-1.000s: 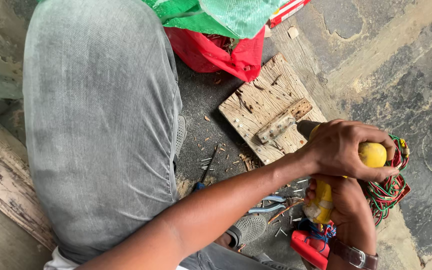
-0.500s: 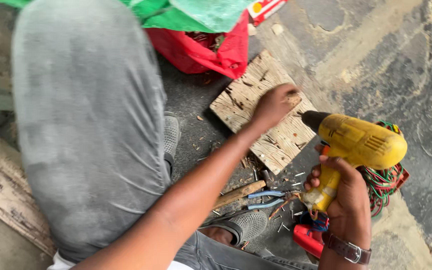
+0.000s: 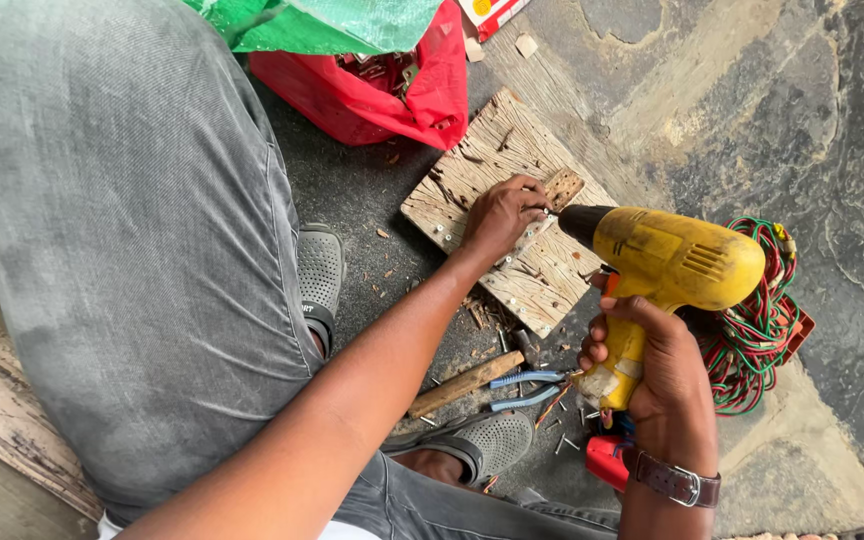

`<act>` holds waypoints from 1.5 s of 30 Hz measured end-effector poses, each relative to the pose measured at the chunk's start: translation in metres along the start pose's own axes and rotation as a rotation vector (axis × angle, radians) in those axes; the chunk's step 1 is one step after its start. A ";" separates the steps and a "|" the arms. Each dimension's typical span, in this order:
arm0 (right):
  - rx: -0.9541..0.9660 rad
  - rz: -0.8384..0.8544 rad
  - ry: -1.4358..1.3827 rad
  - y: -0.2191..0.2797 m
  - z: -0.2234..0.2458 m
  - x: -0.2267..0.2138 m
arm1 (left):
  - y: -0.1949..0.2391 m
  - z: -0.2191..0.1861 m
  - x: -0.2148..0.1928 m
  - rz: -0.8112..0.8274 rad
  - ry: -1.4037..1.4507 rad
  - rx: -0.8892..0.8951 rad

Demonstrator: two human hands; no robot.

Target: The person sits on the ground and uses a yellow power drill to drive screws into a small wooden board. They repeatedly pick up screws, position them, and drill them into the wood.

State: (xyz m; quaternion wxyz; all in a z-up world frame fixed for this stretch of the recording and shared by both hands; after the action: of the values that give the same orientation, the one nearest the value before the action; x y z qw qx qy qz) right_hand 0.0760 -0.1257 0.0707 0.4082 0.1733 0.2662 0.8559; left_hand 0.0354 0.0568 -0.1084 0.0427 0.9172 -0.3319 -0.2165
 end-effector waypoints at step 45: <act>0.115 0.170 0.232 -0.027 0.022 -0.017 | -0.012 -0.018 -0.004 0.150 -0.166 -0.185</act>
State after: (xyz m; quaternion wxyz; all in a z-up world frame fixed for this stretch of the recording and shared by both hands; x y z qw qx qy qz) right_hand 0.1142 -0.1185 0.0713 0.2903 0.1180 0.3447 0.8849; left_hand 0.0477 0.0673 -0.0936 0.1152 0.8609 -0.3804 -0.3176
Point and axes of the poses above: each hand's wrist, its own y-axis away from the middle knuckle, its own x-axis out of the palm, z = x × y, the point moved 7 cm from there along -y, towards the middle knuckle, and after that the axes turned 13 degrees about -x, right-handed, at the moved point
